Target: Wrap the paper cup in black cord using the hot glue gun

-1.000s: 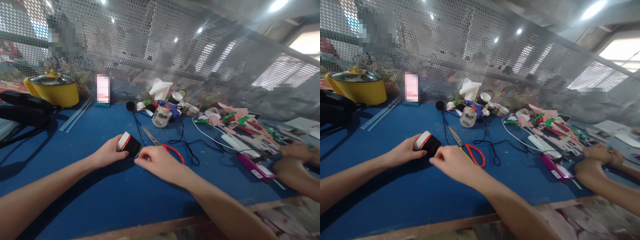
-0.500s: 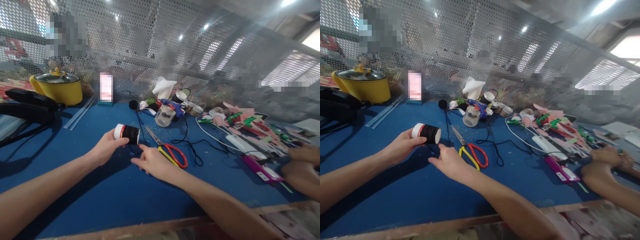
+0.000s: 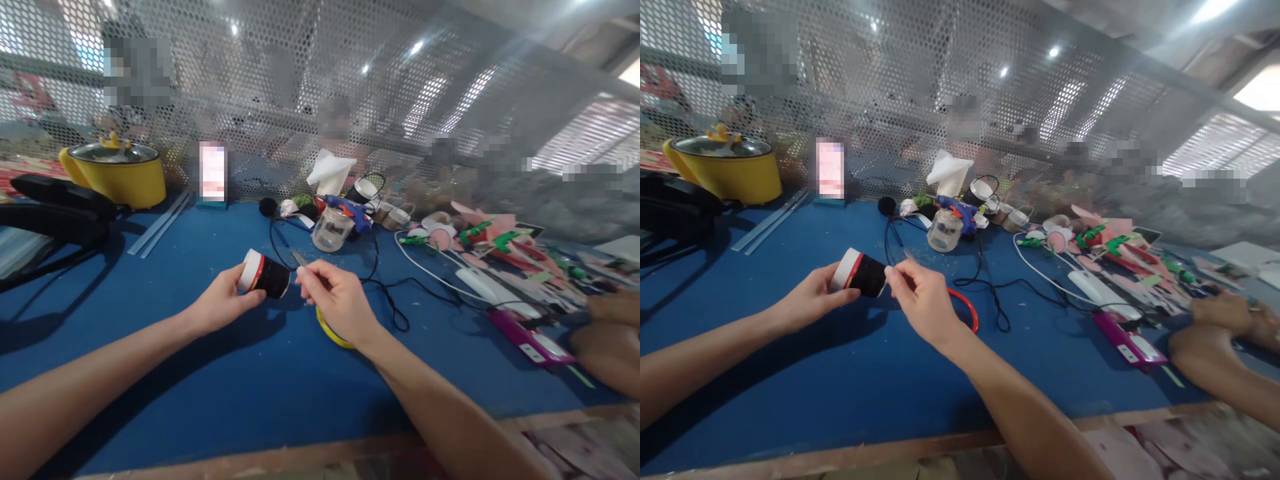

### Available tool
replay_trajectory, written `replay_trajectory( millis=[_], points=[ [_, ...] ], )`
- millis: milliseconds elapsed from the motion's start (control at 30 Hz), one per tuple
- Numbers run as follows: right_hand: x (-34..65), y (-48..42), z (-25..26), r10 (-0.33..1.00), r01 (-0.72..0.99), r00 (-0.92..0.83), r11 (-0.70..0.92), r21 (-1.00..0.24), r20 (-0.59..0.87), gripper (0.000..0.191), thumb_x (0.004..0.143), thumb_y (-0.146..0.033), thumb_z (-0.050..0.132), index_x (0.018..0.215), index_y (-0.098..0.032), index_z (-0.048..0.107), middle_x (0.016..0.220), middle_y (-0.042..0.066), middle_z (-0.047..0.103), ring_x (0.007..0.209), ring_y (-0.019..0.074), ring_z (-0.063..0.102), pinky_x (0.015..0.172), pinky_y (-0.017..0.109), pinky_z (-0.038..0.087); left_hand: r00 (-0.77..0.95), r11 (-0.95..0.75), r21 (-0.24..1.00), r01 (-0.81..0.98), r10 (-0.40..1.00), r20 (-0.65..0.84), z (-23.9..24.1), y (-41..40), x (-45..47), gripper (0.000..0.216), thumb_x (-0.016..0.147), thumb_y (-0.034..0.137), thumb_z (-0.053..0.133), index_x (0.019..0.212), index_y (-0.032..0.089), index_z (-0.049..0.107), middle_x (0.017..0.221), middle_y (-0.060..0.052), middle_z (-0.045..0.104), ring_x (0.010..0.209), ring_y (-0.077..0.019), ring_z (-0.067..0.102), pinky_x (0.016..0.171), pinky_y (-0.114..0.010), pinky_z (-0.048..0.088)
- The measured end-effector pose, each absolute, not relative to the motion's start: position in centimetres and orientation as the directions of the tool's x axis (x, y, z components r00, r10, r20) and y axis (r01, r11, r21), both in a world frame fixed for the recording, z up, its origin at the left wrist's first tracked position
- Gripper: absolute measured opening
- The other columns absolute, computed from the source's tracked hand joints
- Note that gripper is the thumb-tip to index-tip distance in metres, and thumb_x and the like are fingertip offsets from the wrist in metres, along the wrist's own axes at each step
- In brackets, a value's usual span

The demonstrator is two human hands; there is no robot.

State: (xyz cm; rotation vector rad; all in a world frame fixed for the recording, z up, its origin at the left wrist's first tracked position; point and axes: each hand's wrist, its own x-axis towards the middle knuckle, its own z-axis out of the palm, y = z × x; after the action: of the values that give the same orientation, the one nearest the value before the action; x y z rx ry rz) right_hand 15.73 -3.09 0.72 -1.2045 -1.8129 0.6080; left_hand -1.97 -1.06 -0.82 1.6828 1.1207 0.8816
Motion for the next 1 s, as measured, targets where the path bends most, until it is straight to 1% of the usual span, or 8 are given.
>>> replay_trajectory(
  millis=[100, 233, 333, 533, 667, 1000],
  points=[
    [16.2, -2.5, 0.5, 0.867, 0.514, -0.128, 0.473, -0.716, 0.482, 0.022, 0.079, -0.031, 0.042, 0.067, -0.016, 0.053, 0.055, -0.001, 0.052, 0.050, 0.0084, 0.049, 0.050, 0.020, 0.041, 0.453, -0.238, 0.915, 0.325, 0.889, 0.070, -1.2, -1.3, -1.9, 0.023, 0.064, 0.023, 0.052, 0.083, 0.011, 0.056, 0.076, -0.003, 0.061, 0.071, -0.0159, 0.053, 0.068, -0.026, 0.041],
    [16.3, -2.2, 0.1, 0.851, 0.521, -0.113, 0.490, -0.698, 0.513, 0.019, 0.079, -0.029, 0.043, 0.068, -0.016, 0.053, 0.058, 0.000, 0.054, 0.053, 0.0092, 0.051, 0.052, 0.021, 0.042, 0.535, -0.272, 0.866, 0.419, 0.845, 0.006, -1.5, -1.6, -1.8, 0.021, 0.067, 0.027, 0.049, 0.078, 0.011, 0.057, 0.072, -0.002, 0.061, 0.070, -0.0163, 0.054, 0.066, -0.026, 0.042],
    [16.4, -2.2, 0.0, 0.850, 0.528, -0.112, 0.490, -0.694, 0.515, 0.020, 0.079, -0.029, 0.043, 0.068, -0.016, 0.053, 0.058, 0.000, 0.055, 0.053, 0.0093, 0.052, 0.052, 0.021, 0.042, 0.582, -0.304, 0.837, 0.455, 0.813, -0.021, -1.3, -1.9, -1.7, 0.021, 0.070, 0.029, 0.047, 0.074, 0.011, 0.056, 0.069, -0.002, 0.060, 0.068, -0.0153, 0.053, 0.066, -0.025, 0.041],
    [16.5, -1.9, 0.0, 0.858, 0.543, -0.110, 0.475, -0.693, 0.502, 0.021, 0.079, -0.029, 0.042, 0.067, -0.016, 0.053, 0.057, 0.000, 0.054, 0.052, 0.0091, 0.050, 0.052, 0.021, 0.041, 0.626, -0.358, 0.804, 0.475, 0.779, -0.023, -0.9, -2.2, -1.6, 0.021, 0.071, 0.029, 0.046, 0.072, 0.010, 0.054, 0.074, -0.002, 0.060, 0.069, -0.0141, 0.053, 0.066, -0.024, 0.041],
    [16.4, -1.8, -0.2, 0.858, 0.548, -0.114, 0.474, -0.689, 0.500, 0.022, 0.079, -0.029, 0.041, 0.066, -0.016, 0.052, 0.057, 0.000, 0.053, 0.052, 0.0090, 0.049, 0.051, 0.020, 0.039, 0.645, -0.367, 0.800, 0.474, 0.764, -0.031, -0.8, -2.3, -1.5, 0.021, 0.071, 0.029, 0.046, 0.071, 0.010, 0.055, 0.073, -0.001, 0.060, 0.068, -0.0132, 0.053, 0.065, -0.022, 0.041],
    [16.5, -1.8, -0.4, 0.884, 0.609, -0.156, 0.438, -0.662, 0.442, 0.026, 0.081, -0.031, 0.038, 0.065, -0.016, 0.052, 0.057, 0.000, 0.053, 0.053, 0.0094, 0.047, 0.051, 0.021, 0.035, 0.662, -0.348, 0.848, 0.401, 0.750, -0.005, -0.6, -2.6, -1.5, 0.018, 0.069, 0.027, 0.050, 0.073, 0.013, 0.058, 0.065, 0.000, 0.059, 0.069, -0.0150, 0.054, 0.066, -0.024, 0.042]
  ],
)
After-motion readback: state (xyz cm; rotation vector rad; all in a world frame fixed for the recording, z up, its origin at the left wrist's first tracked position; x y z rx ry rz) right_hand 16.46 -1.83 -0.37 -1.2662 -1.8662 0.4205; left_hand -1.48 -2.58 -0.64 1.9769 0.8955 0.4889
